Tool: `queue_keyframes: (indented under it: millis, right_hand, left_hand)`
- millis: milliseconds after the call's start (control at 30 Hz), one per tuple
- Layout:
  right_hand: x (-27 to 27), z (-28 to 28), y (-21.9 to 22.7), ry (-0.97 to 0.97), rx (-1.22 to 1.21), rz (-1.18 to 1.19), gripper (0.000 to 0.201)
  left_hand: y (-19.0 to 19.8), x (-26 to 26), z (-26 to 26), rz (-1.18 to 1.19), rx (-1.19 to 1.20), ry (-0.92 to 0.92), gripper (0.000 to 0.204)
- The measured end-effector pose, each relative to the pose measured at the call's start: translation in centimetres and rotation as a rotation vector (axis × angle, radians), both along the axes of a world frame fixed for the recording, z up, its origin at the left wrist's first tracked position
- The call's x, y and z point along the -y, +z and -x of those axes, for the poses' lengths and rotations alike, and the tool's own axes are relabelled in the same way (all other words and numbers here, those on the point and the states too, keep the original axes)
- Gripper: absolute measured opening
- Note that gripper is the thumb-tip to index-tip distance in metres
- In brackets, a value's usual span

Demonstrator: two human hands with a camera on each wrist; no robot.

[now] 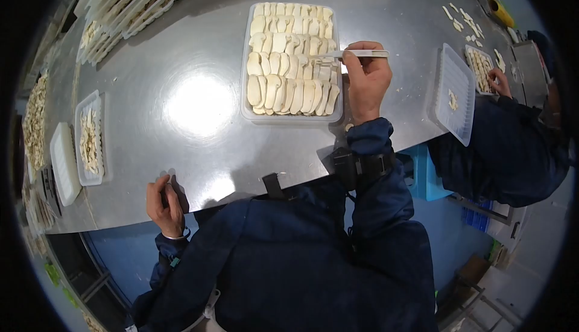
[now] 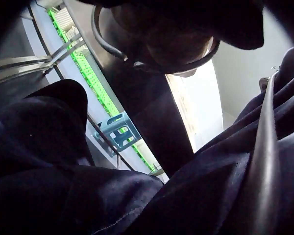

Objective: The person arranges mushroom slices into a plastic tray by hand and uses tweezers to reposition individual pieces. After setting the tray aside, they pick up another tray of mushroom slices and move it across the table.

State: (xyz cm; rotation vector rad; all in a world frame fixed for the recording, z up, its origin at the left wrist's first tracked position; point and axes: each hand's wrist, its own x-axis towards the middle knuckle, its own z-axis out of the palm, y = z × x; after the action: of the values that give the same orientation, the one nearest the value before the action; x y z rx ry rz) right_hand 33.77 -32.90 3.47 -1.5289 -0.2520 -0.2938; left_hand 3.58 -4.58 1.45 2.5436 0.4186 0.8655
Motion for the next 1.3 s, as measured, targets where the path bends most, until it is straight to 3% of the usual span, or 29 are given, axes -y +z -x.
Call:
queue_keyframes:
  millis: [200,333,467,567,633,833,1100,1200,1300]
  right_hand:
    - [0.8,0.7,1.6,-0.069,0.123,-0.08,0.016]
    - [4.2,2.3,4.7,-0.161,0.301,0.567,0.011]
    - [8.4,1.9,5.0,-0.156,0.456,0.873,0.018]
    - [10.3,2.6,5.2,-0.163,0.428,1.168,0.022]
    - [10.7,2.7,4.4,-0.122,0.446,1.229,0.027]
    - [12.3,2.2,2.0,-0.188,0.363,1.411,0.036]
    - [13.1,2.5,1.7,-0.312,0.33,1.433,0.037]
    - [11.7,3.8,3.4,-0.254,0.269,1.093,0.033]
    - [8.4,6.0,4.4,0.062,-0.15,0.75,0.03]
  left_hand:
    - [0.2,0.2,0.1,0.058,-0.011,0.006,0.019]
    - [0.2,-0.1,0.4,0.052,-0.04,-0.031,0.015]
    - [0.3,0.0,0.3,0.067,-0.026,-0.045,0.015]
    - [0.4,-0.1,0.5,0.095,-0.048,-0.047,0.014]
    - [0.7,-0.2,0.5,0.134,-0.072,-0.061,0.014]
    - [4.2,-1.8,-1.0,0.57,-0.266,-0.11,0.024]
    - [6.4,-3.4,-8.6,0.777,-0.357,-0.354,0.039]
    - [6.2,-3.0,-12.4,0.941,-0.385,-0.453,0.043]
    - [5.4,-2.1,-15.7,1.084,-0.439,-0.509,0.043]
